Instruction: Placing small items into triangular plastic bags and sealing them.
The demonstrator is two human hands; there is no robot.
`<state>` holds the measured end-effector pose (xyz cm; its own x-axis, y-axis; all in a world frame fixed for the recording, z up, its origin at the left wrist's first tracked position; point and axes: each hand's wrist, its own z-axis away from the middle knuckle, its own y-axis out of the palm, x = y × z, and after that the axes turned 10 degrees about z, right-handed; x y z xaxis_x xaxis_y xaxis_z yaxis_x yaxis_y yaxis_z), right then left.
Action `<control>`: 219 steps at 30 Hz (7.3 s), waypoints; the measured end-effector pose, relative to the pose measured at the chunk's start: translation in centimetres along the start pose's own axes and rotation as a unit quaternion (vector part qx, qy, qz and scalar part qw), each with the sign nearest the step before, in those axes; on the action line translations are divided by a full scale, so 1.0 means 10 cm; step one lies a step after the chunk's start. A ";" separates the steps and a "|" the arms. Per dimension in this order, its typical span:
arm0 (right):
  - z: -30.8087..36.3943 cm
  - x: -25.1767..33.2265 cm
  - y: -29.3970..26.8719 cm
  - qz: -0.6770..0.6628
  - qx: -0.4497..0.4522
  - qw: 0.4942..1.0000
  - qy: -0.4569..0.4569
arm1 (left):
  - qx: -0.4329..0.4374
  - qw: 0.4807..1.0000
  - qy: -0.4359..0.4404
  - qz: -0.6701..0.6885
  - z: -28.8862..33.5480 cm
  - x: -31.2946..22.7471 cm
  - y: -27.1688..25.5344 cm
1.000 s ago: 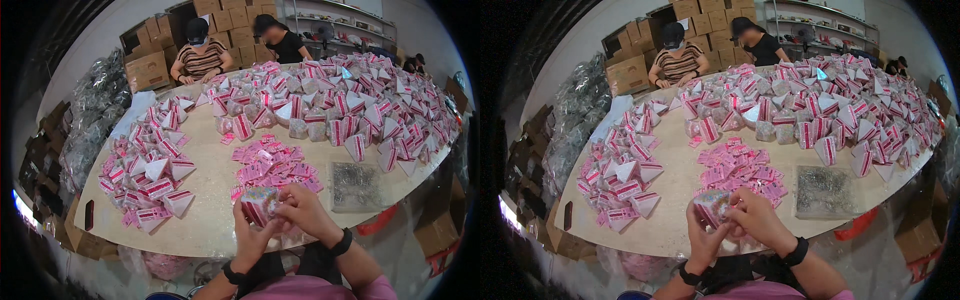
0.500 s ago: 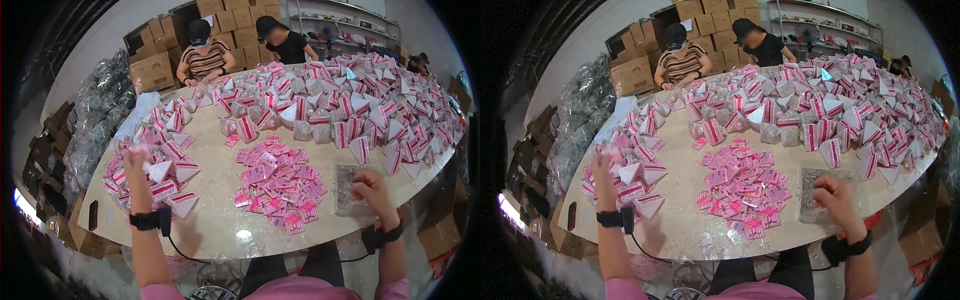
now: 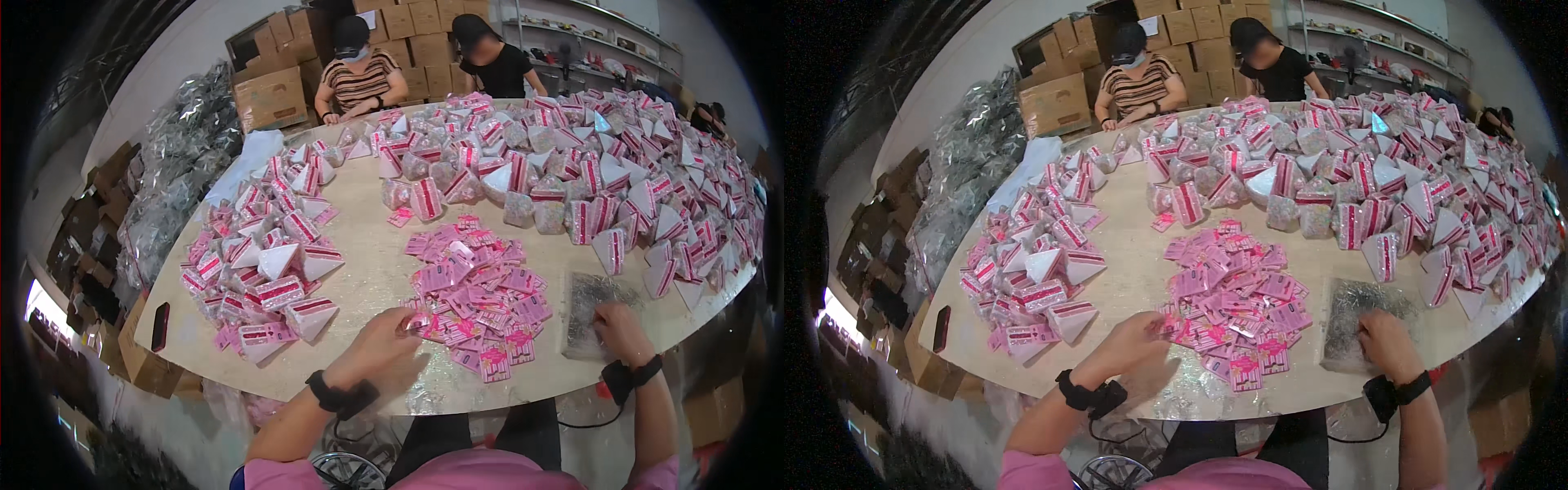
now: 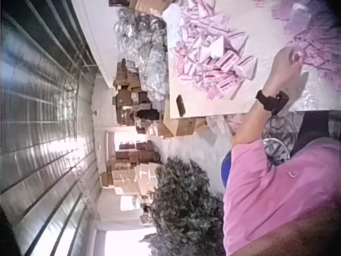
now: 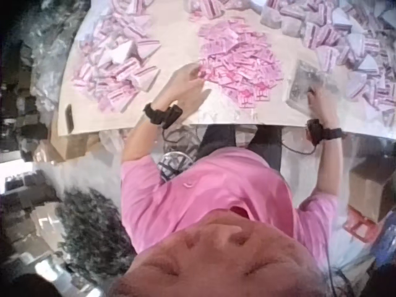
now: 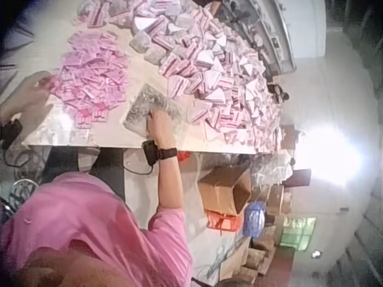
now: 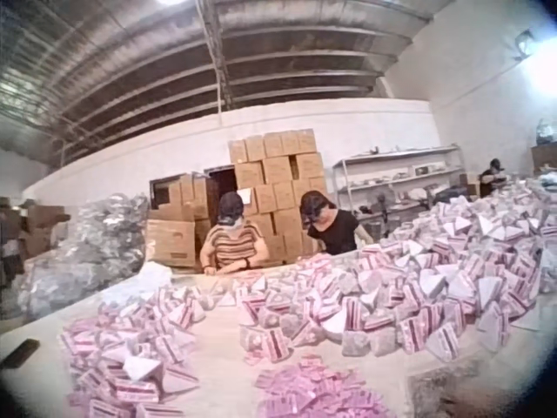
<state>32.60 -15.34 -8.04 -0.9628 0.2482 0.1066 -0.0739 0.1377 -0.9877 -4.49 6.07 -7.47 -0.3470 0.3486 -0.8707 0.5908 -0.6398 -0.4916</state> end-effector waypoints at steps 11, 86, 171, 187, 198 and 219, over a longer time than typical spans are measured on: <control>0.02 -0.12 -0.16 -0.149 -0.048 0.984 0.087 | -0.001 1.000 0.018 -0.013 -0.06 0.00 0.06; 0.26 0.07 -0.64 -0.122 -0.083 0.989 0.002 | -0.284 0.941 0.049 -0.179 -2.16 0.65 -0.63; 0.00 1.84 -0.06 -0.789 0.238 0.565 0.012 | 0.100 0.917 0.376 -0.093 0.17 -1.01 0.16; 0.03 2.07 -0.26 -0.528 -0.039 0.844 -0.079 | 0.103 0.956 -0.044 0.270 0.15 -0.80 0.29; -0.10 2.01 0.01 -0.286 -0.180 0.933 -0.124 | 0.068 0.929 -0.079 0.354 -0.05 -0.56 0.38; -0.46 1.52 0.12 -0.732 0.214 0.639 0.104 | -0.171 0.933 -0.116 -0.294 -2.85 -0.35 -0.47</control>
<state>19.03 -6.97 -7.07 0.2702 0.2826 0.9204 -0.9625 0.1040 0.2506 14.72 27.41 -2.54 -0.8094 0.3881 -0.4407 0.4323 -0.1141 -0.8945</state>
